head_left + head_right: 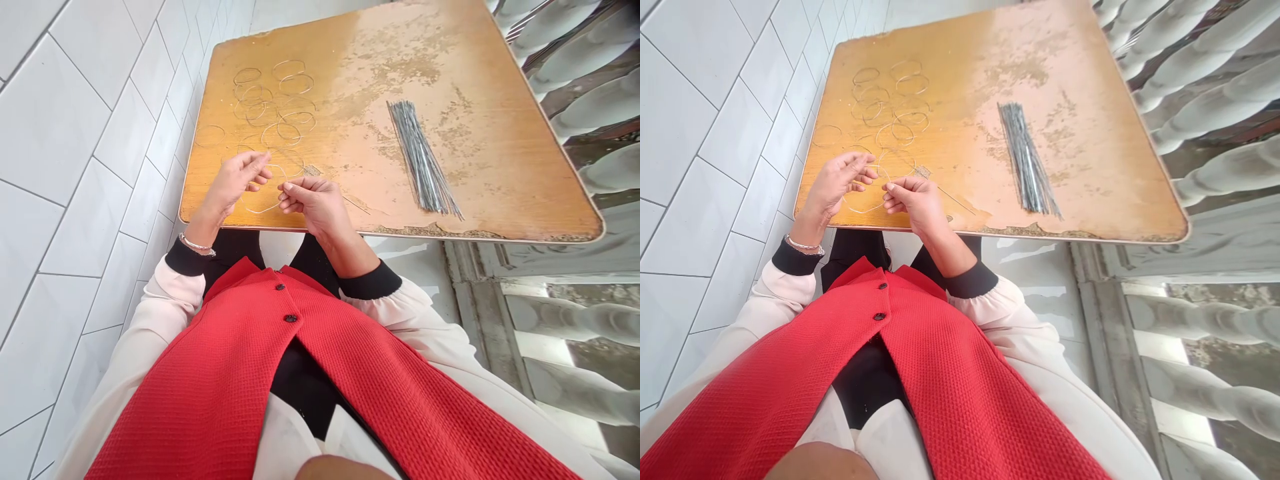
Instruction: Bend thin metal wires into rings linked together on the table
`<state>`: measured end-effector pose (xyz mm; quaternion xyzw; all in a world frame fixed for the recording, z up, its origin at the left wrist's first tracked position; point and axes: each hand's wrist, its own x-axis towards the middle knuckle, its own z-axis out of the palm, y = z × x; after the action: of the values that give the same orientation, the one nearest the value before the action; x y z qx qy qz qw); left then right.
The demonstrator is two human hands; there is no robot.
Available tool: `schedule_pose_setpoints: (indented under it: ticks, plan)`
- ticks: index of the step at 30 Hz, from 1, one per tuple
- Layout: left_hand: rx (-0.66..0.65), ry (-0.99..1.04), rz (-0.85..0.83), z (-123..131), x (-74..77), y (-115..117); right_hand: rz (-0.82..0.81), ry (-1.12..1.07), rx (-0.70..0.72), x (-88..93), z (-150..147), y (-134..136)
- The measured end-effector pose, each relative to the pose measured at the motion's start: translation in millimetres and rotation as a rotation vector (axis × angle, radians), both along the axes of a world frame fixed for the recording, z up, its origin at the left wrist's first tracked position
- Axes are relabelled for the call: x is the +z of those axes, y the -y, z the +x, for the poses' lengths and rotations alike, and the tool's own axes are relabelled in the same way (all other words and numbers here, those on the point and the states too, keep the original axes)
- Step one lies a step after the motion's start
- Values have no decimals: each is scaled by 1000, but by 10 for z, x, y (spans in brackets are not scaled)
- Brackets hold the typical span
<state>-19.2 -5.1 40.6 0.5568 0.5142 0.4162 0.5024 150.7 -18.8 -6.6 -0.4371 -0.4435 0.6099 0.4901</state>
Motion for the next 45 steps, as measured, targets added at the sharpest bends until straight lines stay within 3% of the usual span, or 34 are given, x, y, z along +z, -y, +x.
schedule_pose_setpoints:
  ticks: [4,9,13,18,21,24,27,30,32,36,41,45]
  plan:
    - [90,57,-60,-103,-123,60,-56,-20,-69,-52,15,-39]
    - [139,-41,-30,-200,-251,91,-95,-22,-64,-74,13,-43]
    - [173,-166,18,-256,-419,-21,-99,144,-5,-94,-5,-55]
    - [283,-433,271,-419,-599,-147,46,487,-6,-189,73,-77]
    - [337,-522,416,-483,-606,-76,147,525,-75,-246,195,-32]
    - [277,-659,510,-390,-592,118,196,485,-177,-290,372,66]
    - [50,-860,580,-167,-613,334,240,536,-329,-319,587,191]
    - [-200,-1004,600,14,-659,460,382,747,-454,-331,782,297]
    - [-281,-1086,581,59,-679,476,500,938,-441,-340,867,319]
    - [-305,-1195,512,57,-631,378,564,1257,-375,-362,919,187]
    - [-272,-1258,384,117,-507,90,372,1484,-234,-250,867,-72]
    - [-189,-1226,403,153,-545,-61,312,1655,-32,-79,799,-150]
